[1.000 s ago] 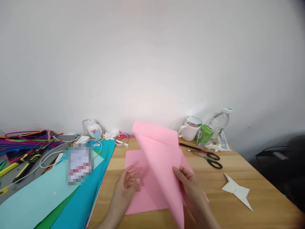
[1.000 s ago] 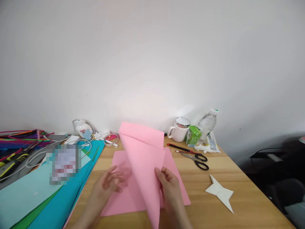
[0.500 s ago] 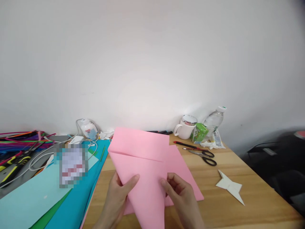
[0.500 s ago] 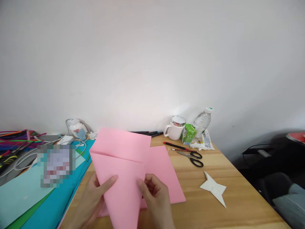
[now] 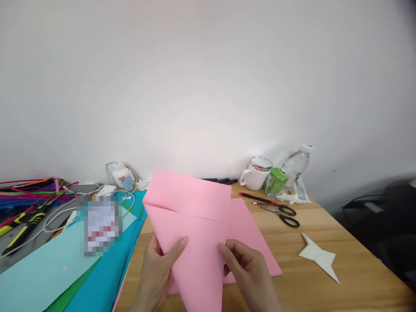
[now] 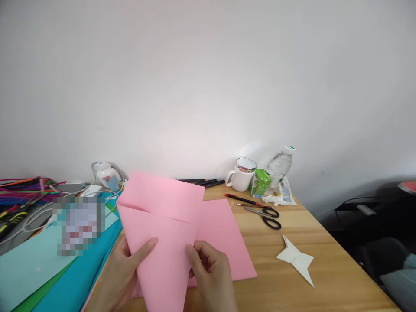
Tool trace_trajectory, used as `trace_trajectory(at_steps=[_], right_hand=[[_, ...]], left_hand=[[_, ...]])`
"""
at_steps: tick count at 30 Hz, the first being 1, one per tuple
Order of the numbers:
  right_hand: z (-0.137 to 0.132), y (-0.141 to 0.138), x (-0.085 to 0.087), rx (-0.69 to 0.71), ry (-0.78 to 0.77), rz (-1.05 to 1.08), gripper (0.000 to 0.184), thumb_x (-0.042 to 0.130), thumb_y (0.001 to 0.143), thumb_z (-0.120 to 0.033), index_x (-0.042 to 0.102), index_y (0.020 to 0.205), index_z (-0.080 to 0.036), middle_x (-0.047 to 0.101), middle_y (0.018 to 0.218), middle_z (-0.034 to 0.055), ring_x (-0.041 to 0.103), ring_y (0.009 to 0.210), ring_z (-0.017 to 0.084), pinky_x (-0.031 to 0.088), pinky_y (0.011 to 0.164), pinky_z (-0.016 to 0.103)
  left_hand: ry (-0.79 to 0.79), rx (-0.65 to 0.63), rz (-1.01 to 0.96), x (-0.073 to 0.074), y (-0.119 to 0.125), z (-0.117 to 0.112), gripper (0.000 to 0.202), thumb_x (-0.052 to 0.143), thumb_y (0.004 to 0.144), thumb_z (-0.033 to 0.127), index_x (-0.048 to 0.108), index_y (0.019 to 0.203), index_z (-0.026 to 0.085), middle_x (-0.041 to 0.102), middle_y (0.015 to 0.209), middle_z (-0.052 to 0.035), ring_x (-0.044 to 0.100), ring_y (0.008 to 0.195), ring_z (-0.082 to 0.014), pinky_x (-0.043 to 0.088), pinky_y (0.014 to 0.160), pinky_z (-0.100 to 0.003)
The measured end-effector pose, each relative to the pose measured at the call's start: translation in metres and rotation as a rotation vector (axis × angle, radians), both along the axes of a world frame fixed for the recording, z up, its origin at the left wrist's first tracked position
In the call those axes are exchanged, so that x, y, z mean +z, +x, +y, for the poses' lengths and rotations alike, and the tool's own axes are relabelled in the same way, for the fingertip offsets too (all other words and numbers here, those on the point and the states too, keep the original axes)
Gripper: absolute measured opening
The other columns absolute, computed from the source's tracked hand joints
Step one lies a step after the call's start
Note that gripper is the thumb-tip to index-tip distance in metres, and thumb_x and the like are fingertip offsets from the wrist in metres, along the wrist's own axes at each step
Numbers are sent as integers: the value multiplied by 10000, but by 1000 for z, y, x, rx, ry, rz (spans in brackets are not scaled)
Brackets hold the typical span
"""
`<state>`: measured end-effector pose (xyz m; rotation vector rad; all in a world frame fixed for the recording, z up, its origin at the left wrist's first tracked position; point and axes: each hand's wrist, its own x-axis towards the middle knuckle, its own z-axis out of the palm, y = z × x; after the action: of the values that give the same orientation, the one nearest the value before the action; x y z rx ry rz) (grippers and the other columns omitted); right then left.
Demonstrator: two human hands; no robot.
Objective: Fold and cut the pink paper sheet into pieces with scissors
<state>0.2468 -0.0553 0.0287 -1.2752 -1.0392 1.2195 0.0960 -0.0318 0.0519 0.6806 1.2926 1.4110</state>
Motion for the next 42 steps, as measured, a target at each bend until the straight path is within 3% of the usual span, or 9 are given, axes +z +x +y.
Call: trace_trajectory(at_steps=[4, 12, 16, 25, 30, 33, 35, 39, 42], right_hand=[[-1, 0, -3, -8, 15, -11, 383, 571, 764, -497, 540, 573, -168, 469, 511, -22, 483, 490, 122, 434, 469, 217], [-1, 21, -1, 28, -35, -69, 402, 573, 749, -511, 471, 542, -182, 417, 508, -43, 479, 468, 114, 406, 438, 207], [-1, 36, -2, 68, -80, -66, 409, 584, 733, -525, 471, 541, -182, 401, 528, -47, 460, 479, 111, 397, 448, 211], [-4, 46, -8, 84, -112, -116, 419, 582, 727, -528, 447, 521, -189, 400, 507, -39, 429, 503, 121, 383, 480, 226], [-6, 48, -12, 65, -35, -128, 393, 579, 755, -485, 489, 528, -177, 418, 530, -29, 415, 532, 123, 372, 506, 228], [-5, 47, -16, 5, -61, -65, 381, 592, 747, -492, 518, 550, -175, 410, 533, -32, 400, 519, 119, 361, 477, 221], [-2, 44, -17, -100, -97, -9, 370, 622, 712, -510, 555, 578, -172, 410, 532, -33, 384, 502, 113, 345, 443, 215], [11, 29, -18, -288, -104, 119, 348, 684, 643, -505, 628, 666, -163, 487, 569, -21, 441, 527, 125, 408, 471, 228], [21, 19, -21, -313, -95, 182, 322, 691, 644, -480, 656, 708, -166, 560, 592, -10, 507, 571, 146, 456, 496, 240]], left_hand=[[6, -25, -5, 1, 1, -1, 628, 804, 517, 272, 546, 1077, 153, 721, 817, -64, 663, 699, -235, 547, 567, -307], [44, -162, -128, 2, -12, 5, 448, 713, 681, 314, 562, 1083, 187, 711, 951, -68, 664, 814, -230, 532, 643, -285], [57, -232, -91, -1, -22, 10, 393, 685, 716, 312, 590, 1081, 201, 716, 938, -55, 667, 785, -218, 520, 618, -270], [44, -193, -60, -9, -18, 8, 416, 716, 677, 301, 610, 1066, 196, 691, 1040, -75, 662, 802, -208, 513, 613, -254], [76, -197, -81, -6, -21, 8, 418, 708, 692, 283, 599, 1088, 207, 699, 999, -63, 652, 845, -209, 510, 691, -273], [73, -220, -38, -4, -20, 7, 386, 698, 700, 334, 604, 1050, 199, 711, 903, -51, 651, 775, -198, 504, 645, -264], [40, -299, -68, -6, -14, 3, 399, 695, 698, 371, 596, 1039, 190, 707, 854, -59, 651, 735, -203, 506, 628, -283], [-133, -623, -283, -23, 5, -14, 578, 753, 635, 376, 531, 1144, 215, 678, 958, -108, 668, 776, -245, 524, 653, -350], [-220, -688, -338, -41, 17, -26, 640, 791, 585, 337, 509, 1151, 242, 653, 1025, -113, 675, 767, -264, 538, 603, -352]])
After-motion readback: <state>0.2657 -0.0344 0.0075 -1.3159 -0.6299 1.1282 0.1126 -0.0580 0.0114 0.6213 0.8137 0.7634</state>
